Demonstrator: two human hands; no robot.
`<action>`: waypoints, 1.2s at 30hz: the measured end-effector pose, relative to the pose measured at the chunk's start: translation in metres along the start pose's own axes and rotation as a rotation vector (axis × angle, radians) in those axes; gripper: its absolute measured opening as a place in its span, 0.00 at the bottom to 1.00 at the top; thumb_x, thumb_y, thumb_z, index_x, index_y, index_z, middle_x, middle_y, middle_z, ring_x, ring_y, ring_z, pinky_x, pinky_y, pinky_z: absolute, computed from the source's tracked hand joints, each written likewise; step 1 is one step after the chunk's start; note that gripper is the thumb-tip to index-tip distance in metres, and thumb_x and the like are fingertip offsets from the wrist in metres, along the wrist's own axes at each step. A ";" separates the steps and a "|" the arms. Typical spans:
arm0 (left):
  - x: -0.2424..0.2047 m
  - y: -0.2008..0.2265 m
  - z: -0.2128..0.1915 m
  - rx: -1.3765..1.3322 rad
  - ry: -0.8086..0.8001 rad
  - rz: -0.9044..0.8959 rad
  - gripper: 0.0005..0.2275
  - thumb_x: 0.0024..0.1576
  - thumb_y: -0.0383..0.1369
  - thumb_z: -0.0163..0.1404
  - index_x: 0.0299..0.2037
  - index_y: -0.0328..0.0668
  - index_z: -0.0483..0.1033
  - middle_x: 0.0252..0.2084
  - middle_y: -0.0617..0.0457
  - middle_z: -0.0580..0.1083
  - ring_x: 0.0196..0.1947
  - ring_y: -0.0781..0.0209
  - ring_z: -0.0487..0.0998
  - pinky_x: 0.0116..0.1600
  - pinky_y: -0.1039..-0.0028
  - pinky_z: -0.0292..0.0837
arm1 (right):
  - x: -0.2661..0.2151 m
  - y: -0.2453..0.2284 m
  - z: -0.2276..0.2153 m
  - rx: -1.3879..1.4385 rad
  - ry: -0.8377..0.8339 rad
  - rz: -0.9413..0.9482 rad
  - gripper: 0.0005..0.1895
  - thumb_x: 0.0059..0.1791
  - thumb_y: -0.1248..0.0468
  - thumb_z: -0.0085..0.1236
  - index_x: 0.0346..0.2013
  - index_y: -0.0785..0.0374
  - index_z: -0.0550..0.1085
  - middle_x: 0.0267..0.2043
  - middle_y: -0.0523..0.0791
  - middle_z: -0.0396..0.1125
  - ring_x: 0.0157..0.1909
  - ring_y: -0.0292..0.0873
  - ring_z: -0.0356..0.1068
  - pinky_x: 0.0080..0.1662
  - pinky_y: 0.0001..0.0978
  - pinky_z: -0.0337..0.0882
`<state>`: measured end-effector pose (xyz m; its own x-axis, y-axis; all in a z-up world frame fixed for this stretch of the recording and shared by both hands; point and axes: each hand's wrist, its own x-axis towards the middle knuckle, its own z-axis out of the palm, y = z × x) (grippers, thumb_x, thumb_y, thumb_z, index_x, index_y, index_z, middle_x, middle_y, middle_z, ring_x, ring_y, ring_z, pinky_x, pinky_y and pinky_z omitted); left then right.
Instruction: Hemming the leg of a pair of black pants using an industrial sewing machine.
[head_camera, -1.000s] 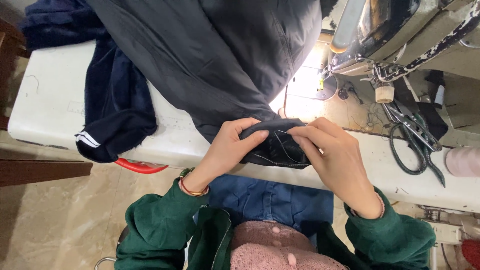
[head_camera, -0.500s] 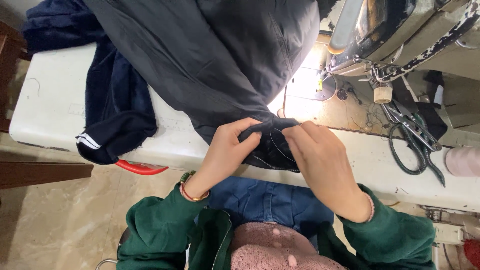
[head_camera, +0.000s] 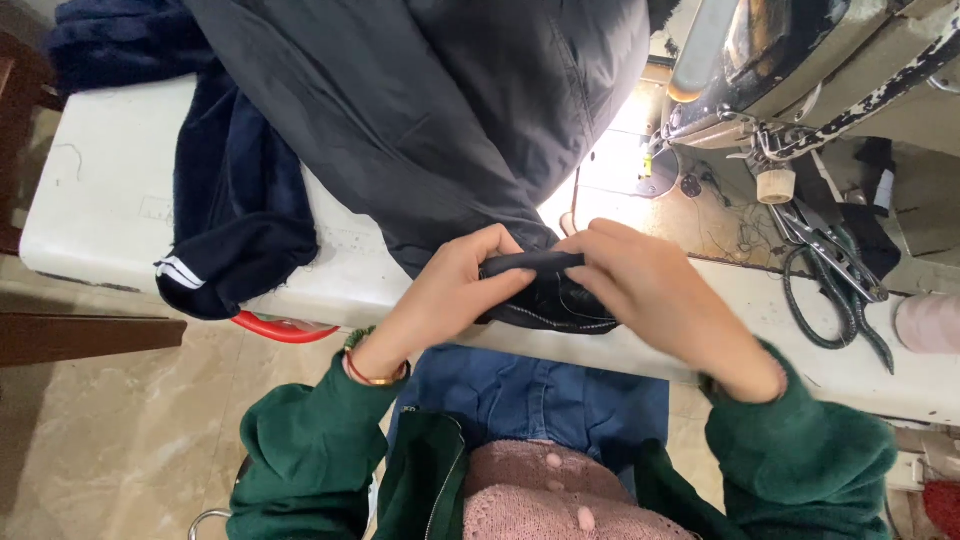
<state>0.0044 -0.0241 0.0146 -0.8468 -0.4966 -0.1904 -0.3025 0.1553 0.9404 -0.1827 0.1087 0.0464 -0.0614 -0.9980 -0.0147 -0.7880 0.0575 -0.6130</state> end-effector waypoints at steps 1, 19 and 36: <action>0.002 0.000 -0.004 -0.042 -0.054 -0.027 0.07 0.62 0.32 0.52 0.31 0.47 0.69 0.27 0.63 0.67 0.27 0.72 0.64 0.34 0.78 0.58 | 0.004 0.001 -0.006 0.008 -0.094 0.065 0.09 0.54 0.63 0.50 0.48 0.53 0.75 0.35 0.40 0.69 0.35 0.40 0.69 0.38 0.33 0.65; 0.009 -0.023 -0.001 -0.365 -0.186 0.118 0.10 0.63 0.35 0.52 0.47 0.40 0.83 0.38 0.48 0.82 0.39 0.65 0.76 0.46 0.74 0.75 | 0.009 0.044 0.003 0.553 -0.226 0.083 0.10 0.53 0.66 0.53 0.42 0.67 0.80 0.25 0.42 0.61 0.32 0.37 0.62 0.39 0.32 0.70; 0.011 -0.028 0.017 -0.497 -0.068 0.117 0.08 0.62 0.34 0.54 0.41 0.37 0.82 0.28 0.53 0.79 0.30 0.71 0.73 0.39 0.81 0.71 | -0.005 0.041 0.040 0.476 0.174 -0.010 0.12 0.50 0.71 0.58 0.49 0.67 0.79 0.26 0.43 0.64 0.31 0.37 0.63 0.37 0.29 0.67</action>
<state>-0.0045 -0.0194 -0.0183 -0.8943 -0.4406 -0.0786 0.0259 -0.2262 0.9737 -0.1902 0.1146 -0.0098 -0.1884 -0.9769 0.1005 -0.4249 -0.0112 -0.9052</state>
